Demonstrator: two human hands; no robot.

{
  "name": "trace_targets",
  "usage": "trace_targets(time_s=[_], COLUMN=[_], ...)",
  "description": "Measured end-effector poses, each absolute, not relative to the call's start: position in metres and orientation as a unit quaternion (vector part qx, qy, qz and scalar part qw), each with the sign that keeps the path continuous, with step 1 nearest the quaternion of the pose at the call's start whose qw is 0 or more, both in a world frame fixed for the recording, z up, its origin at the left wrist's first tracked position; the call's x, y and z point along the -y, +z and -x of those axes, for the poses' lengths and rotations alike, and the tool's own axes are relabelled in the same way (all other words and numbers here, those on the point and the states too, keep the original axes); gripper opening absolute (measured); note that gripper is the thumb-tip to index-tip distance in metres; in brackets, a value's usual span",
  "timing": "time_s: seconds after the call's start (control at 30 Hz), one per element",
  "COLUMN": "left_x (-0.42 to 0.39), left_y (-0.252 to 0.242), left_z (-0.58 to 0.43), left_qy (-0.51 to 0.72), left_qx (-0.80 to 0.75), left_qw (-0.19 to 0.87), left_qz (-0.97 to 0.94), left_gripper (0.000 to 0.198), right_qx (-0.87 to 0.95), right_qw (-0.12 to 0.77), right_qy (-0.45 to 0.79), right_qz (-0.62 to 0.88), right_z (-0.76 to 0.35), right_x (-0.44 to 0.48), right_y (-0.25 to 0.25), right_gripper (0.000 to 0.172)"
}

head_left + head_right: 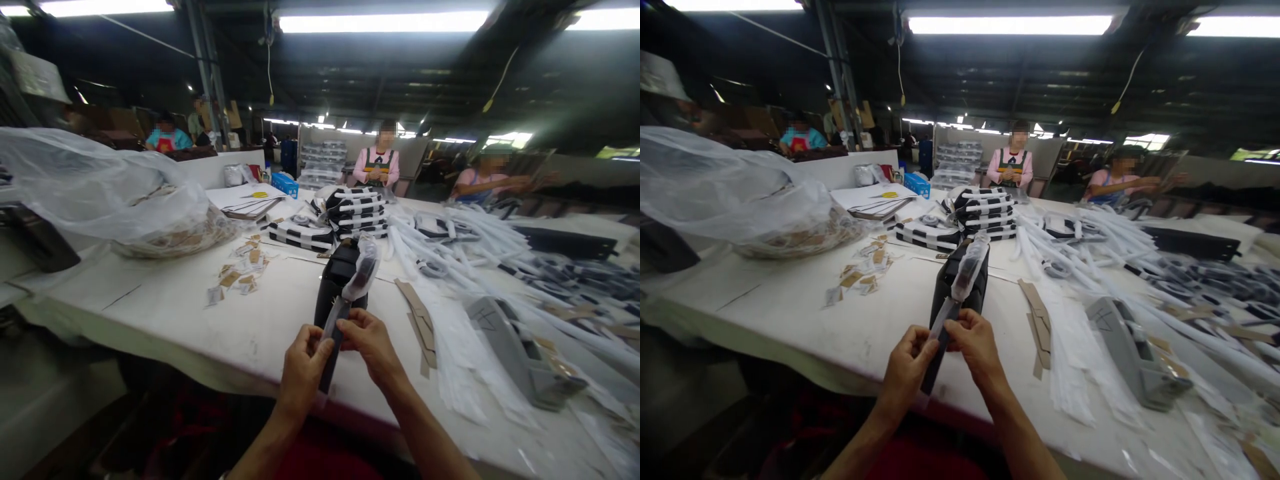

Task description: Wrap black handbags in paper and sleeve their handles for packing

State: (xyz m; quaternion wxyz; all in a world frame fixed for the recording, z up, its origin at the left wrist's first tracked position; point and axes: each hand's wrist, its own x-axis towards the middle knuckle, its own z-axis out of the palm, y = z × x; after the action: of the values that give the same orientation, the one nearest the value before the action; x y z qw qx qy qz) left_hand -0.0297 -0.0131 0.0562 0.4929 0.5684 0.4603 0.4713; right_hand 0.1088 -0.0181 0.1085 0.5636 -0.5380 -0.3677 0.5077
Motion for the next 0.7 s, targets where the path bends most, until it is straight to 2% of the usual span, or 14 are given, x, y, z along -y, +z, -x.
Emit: trace_targets(time_s=[0.07, 0.13, 0.2, 0.33, 0.43, 0.57, 0.7], left_x=[0.012, 0.014, 0.018, 0.023, 0.024, 0.023, 0.023], left_y=[0.058, 0.061, 0.061, 0.052, 0.048, 0.051, 0.058], left_z=[0.029, 0.026, 0.023, 0.016, 0.014, 0.014, 0.012], left_qy=[0.454, 0.452, 0.471, 0.466, 0.398, 0.344, 0.324], left_qx=[-0.45, -0.452, -0.43, -0.353, -0.354, -0.362, -0.364], left_qw=[0.518, 0.471, 0.35, 0.089, -0.021, -0.07, -0.067], left_qz=[-0.568, -0.608, -0.686, -0.806, -0.846, -0.864, -0.87], left_gripper=[0.028, 0.023, 0.023, 0.041, 0.047, 0.051, 0.045], right_qx=[0.357, 0.345, 0.341, 0.352, 0.357, 0.367, 0.405], right_qw=[0.575, 0.583, 0.586, 0.579, 0.562, 0.526, 0.5], right_qy=[0.488, 0.468, 0.446, 0.414, 0.457, 0.515, 0.463], right_qz=[0.551, 0.567, 0.584, 0.608, 0.589, 0.569, 0.61], right_z=[-0.106, -0.106, -0.107, -0.111, -0.114, -0.117, -0.118], right_x=[0.015, 0.012, 0.008, 0.006, 0.009, 0.014, 0.01], right_y=[0.103, 0.097, 0.094, 0.092, 0.098, 0.112, 0.114], right_gripper=[0.032, 0.029, 0.027, 0.029, 0.036, 0.051, 0.047])
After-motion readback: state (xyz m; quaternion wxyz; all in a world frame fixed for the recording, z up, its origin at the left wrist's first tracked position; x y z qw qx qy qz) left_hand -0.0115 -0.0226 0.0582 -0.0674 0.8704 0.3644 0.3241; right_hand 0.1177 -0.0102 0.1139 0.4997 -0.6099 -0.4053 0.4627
